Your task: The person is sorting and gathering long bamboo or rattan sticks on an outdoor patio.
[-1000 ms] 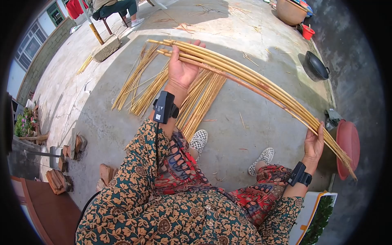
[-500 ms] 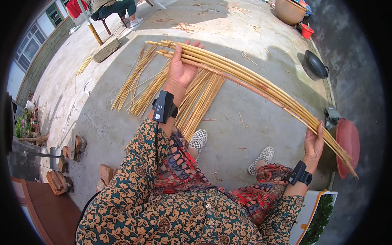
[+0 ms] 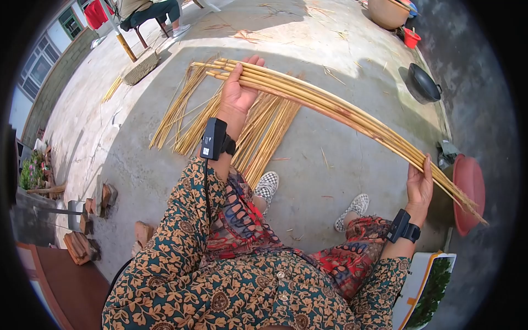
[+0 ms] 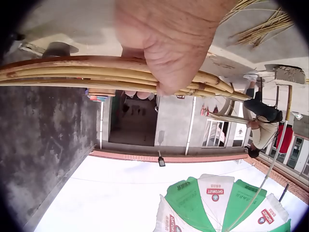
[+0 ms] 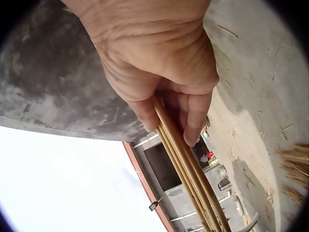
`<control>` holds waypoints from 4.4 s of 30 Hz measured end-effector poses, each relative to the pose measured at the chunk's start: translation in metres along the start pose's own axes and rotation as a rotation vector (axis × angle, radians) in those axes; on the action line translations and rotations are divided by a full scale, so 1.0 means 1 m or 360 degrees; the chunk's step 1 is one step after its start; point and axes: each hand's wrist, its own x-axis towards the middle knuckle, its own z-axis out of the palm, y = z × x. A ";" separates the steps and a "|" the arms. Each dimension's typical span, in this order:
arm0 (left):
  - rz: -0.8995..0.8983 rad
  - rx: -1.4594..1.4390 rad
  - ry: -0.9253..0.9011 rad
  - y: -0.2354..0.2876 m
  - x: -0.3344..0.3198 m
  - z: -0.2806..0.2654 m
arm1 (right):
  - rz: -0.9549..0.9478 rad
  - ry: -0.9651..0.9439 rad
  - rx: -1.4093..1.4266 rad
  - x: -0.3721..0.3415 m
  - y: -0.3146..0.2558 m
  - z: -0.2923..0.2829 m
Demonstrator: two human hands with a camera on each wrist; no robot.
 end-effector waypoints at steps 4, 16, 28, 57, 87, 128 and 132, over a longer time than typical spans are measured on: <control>-0.0002 -0.0034 0.0005 0.000 0.001 -0.002 | 0.0015 -0.0046 -0.0053 0.001 0.001 -0.001; -0.0047 0.0481 0.0360 0.014 0.029 -0.058 | 0.0027 0.0014 -0.0265 -0.011 0.028 0.027; -0.0033 0.0526 0.0391 0.019 0.022 -0.062 | 0.0026 -0.0056 -0.0273 -0.007 0.032 0.032; -0.0228 0.0434 -0.0093 0.016 0.010 -0.031 | 0.0059 -0.0274 -0.0303 -0.020 0.029 0.041; -0.0381 0.0430 0.0286 0.011 0.024 -0.050 | -0.0121 -0.0218 0.0522 -0.009 0.037 0.046; 0.1186 0.3638 -0.1578 -0.079 -0.072 0.026 | 0.0005 0.0114 0.0292 0.033 0.072 0.055; 0.1084 0.3672 -0.1503 -0.093 -0.066 0.008 | -0.0005 0.0096 0.0132 0.034 0.073 0.054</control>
